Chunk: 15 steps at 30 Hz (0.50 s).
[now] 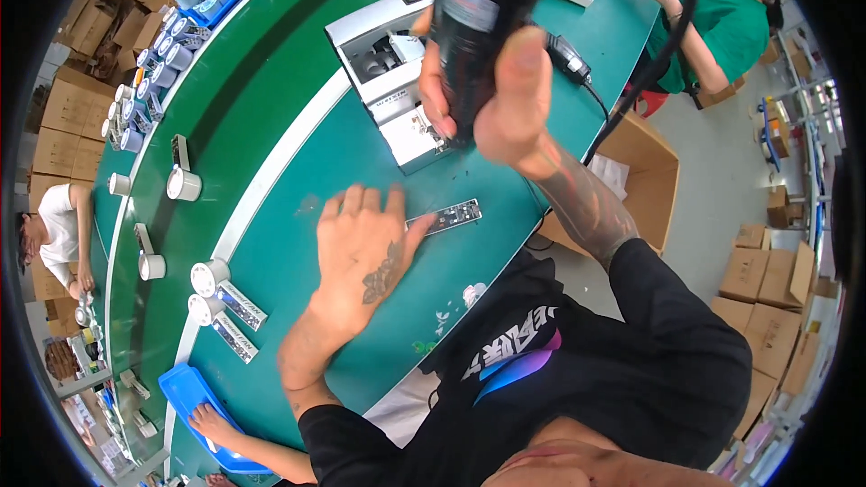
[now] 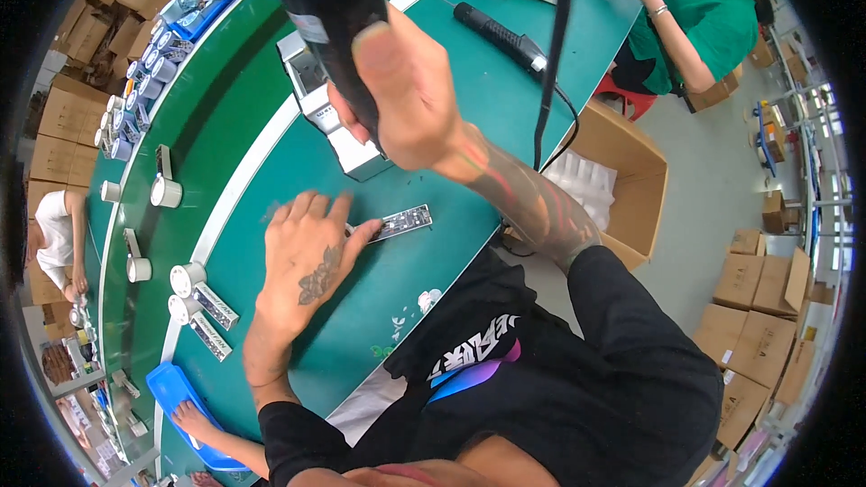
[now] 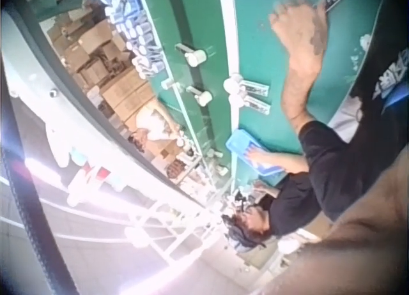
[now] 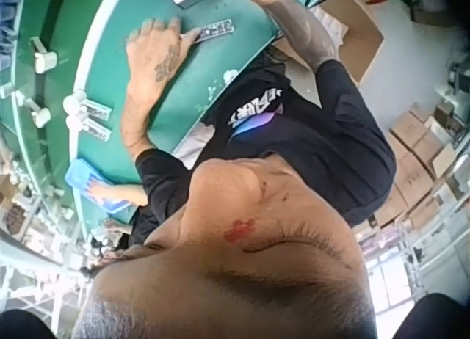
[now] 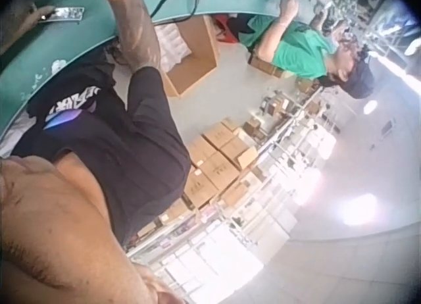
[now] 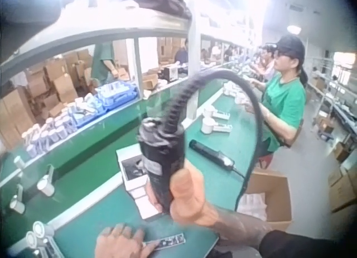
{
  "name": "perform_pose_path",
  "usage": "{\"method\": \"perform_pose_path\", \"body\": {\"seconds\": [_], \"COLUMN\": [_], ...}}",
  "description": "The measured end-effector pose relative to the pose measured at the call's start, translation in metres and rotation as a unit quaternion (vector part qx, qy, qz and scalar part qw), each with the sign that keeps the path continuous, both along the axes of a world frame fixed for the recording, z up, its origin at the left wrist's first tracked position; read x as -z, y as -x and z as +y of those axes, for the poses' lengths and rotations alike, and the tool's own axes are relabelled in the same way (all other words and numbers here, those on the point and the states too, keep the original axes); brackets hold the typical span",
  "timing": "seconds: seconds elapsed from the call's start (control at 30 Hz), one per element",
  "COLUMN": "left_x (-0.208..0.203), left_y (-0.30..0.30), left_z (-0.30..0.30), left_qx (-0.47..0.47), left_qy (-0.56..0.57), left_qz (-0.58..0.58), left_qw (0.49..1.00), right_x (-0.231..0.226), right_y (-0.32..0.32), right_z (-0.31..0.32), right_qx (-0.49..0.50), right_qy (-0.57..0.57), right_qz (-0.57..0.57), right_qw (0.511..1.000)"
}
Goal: The person fastens electronic components onto small PCB boards using an electric screwdriver, securing them with screws from plastic trays.
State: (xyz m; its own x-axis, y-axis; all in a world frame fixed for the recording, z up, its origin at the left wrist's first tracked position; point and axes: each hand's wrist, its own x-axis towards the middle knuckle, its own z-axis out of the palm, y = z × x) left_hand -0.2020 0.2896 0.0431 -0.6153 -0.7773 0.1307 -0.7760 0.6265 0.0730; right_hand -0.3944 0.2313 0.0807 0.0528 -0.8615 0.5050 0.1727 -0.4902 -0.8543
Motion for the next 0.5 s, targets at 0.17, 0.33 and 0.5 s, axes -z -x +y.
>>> {"method": "perform_pose_path", "body": {"seconds": [0.17,0.33,0.5], "left_x": [0.017,0.017,0.018], "left_y": [0.002,0.004,0.004], "left_z": [0.003,0.0,-0.001], "left_qx": [0.083,0.087,0.085], "left_qy": [-0.026,-0.07,-0.1], "left_qz": [0.037,0.004,0.036], "left_qw": [0.996,0.994,0.991], "right_x": [0.011,0.024,0.031], "right_y": [0.013,0.016,0.019], "right_z": [0.027,0.036,0.038], "right_qx": [-0.014,-0.026,-0.029], "right_qy": [-0.064,-0.087,-0.109], "right_qz": [0.0,-0.001,-0.025], "right_qw": [0.998,0.996,0.993]}}
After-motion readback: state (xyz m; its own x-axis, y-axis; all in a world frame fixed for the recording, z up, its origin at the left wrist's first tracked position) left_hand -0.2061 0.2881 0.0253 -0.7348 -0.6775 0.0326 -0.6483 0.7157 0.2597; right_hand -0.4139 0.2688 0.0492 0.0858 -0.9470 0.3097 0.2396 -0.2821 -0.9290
